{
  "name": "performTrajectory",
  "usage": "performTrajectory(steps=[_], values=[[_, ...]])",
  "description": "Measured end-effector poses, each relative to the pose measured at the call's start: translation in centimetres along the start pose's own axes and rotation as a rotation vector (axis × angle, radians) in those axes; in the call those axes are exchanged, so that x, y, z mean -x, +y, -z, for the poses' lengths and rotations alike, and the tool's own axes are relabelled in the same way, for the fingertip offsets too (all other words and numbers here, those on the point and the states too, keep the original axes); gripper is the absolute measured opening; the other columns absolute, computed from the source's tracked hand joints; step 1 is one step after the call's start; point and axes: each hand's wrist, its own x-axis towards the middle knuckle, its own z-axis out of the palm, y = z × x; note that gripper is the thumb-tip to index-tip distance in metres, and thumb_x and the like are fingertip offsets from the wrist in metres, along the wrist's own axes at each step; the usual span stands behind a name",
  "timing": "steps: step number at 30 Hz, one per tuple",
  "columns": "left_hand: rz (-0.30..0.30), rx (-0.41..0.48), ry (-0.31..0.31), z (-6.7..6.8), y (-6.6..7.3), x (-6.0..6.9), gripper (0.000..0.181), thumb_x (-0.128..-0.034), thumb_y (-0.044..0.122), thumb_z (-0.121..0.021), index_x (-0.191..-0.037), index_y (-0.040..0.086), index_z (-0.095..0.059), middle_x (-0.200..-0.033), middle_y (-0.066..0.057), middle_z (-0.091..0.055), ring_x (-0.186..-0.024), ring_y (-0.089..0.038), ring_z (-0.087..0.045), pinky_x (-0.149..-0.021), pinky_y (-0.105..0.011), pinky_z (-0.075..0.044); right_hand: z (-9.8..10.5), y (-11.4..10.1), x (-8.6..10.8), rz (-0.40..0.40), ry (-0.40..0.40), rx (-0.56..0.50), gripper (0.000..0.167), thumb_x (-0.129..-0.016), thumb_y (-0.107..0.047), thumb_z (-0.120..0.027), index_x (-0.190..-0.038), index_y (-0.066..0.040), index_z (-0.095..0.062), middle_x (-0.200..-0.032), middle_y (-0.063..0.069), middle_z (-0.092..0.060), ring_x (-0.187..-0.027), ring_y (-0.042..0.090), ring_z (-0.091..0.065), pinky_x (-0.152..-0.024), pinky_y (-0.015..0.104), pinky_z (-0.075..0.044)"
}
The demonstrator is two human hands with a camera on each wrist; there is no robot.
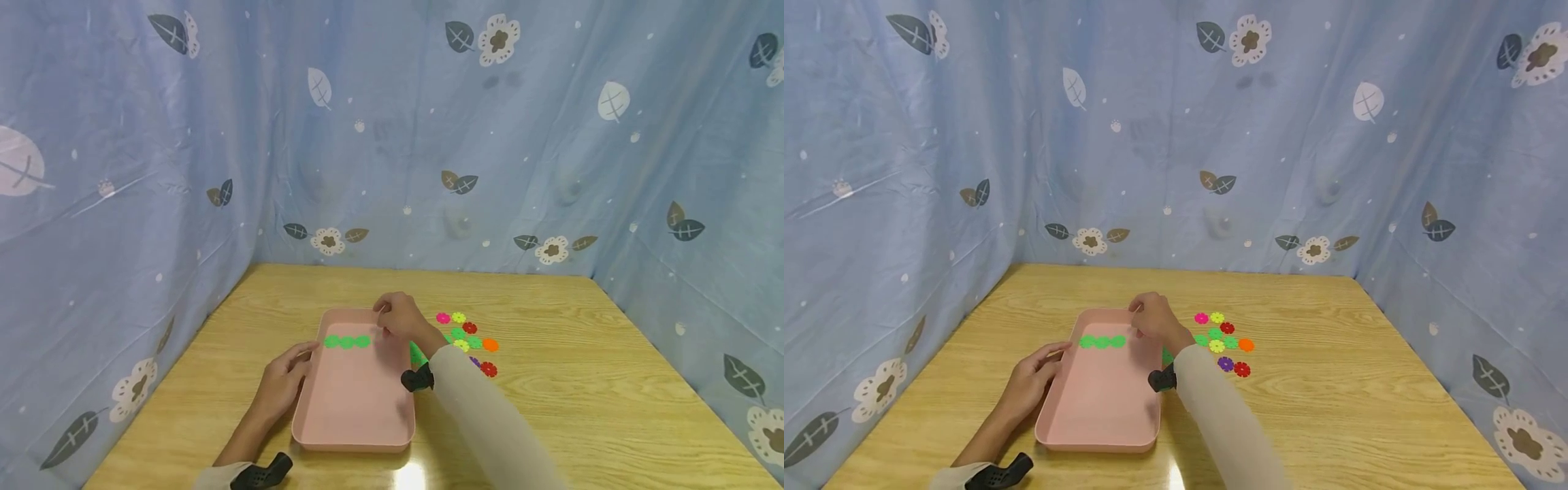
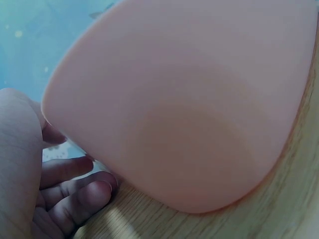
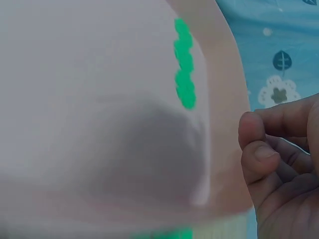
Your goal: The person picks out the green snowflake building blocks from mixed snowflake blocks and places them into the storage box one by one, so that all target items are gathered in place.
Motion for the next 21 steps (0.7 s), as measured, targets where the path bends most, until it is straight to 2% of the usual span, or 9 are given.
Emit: performTrajectory(steps=[3,5,8,13,17,21], values=[[0.001,-0.012,0.005,0.0,0.1,-0.1,0.038,-0.1039,0.010,-0.049,-0.139,0.011,-0.061,-0.146,-0.018,-0.055,-0.136,-0.035,-0.052,-0.100,-0.043,-0.051,1.2,0.3,0.3,-0.011,0.033,-0.014,0.024,-0.092,0.003,-0.061,-0.116,0.002,-0.067,-0.086,0.012,-0.067,-0.061,0.035,-0.066,-0.049,0.025,-0.045],[0.005,-0.009,0.003,-0.1,0.1,-0.1,0.038,-0.1040,0.010,-0.049,-0.140,0.011,-0.060,-0.146,-0.019,-0.056,-0.136,-0.035,-0.052,-0.101,-0.043,-0.051,2.0,0.5,0.6,-0.019,0.057,-0.019,0.024,-0.092,0.004,-0.062,-0.115,0.003,-0.067,-0.086,0.016,-0.068,-0.059,0.034,-0.064,-0.049,0.026,-0.045],[0.009,0.003,0.002,-0.2,0.2,0.2,0.037,-0.1046,0.011,-0.050,-0.140,0.011,-0.060,-0.146,-0.018,-0.055,-0.136,-0.035,-0.053,-0.100,-0.042,-0.052,3.2,1.1,1.1,-0.026,0.082,-0.029,0.023,-0.092,0.003,-0.062,-0.114,0.002,-0.068,-0.089,0.020,-0.069,-0.062,0.040,-0.063,-0.052,0.030,-0.048],[0.007,0.004,0.015,-0.5,0.3,0.6,0.036,-0.1043,0.011,-0.051,-0.139,0.010,-0.061,-0.143,-0.020,-0.058,-0.134,-0.035,-0.054,-0.095,-0.034,-0.053,5.3,2.5,1.9,-0.029,0.103,-0.010,0.022,-0.092,0.002,-0.062,-0.113,0.001,-0.068,-0.089,0.016,-0.069,-0.071,0.051,-0.062,-0.051,0.030,-0.045],[0.010,-0.002,0.022,-0.5,0.4,0.6,0.037,-0.1037,0.010,-0.051,-0.139,0.011,-0.062,-0.142,-0.020,-0.058,-0.134,-0.035,-0.054,-0.088,-0.027,-0.052,6.8,3.9,2.3,-0.035,0.131,0.051,0.021,-0.091,0.002,-0.062,-0.112,0.003,-0.068,-0.086,0.014,-0.069,-0.066,0.049,-0.061,-0.050,0.028,-0.044],[0.009,0.008,0.016,-0.6,0.5,0.8,0.037,-0.1041,0.010,-0.050,-0.139,0.011,-0.061,-0.145,-0.020,-0.056,-0.135,-0.036,-0.053,-0.085,-0.027,-0.052,7.9,5.3,3.1,-0.044,0.131,0.105,0.023,-0.090,0.003,-0.062,-0.112,0.006,-0.067,-0.086,0.014,-0.069,-0.061,0.041,-0.061,-0.057,0.033,-0.051]])
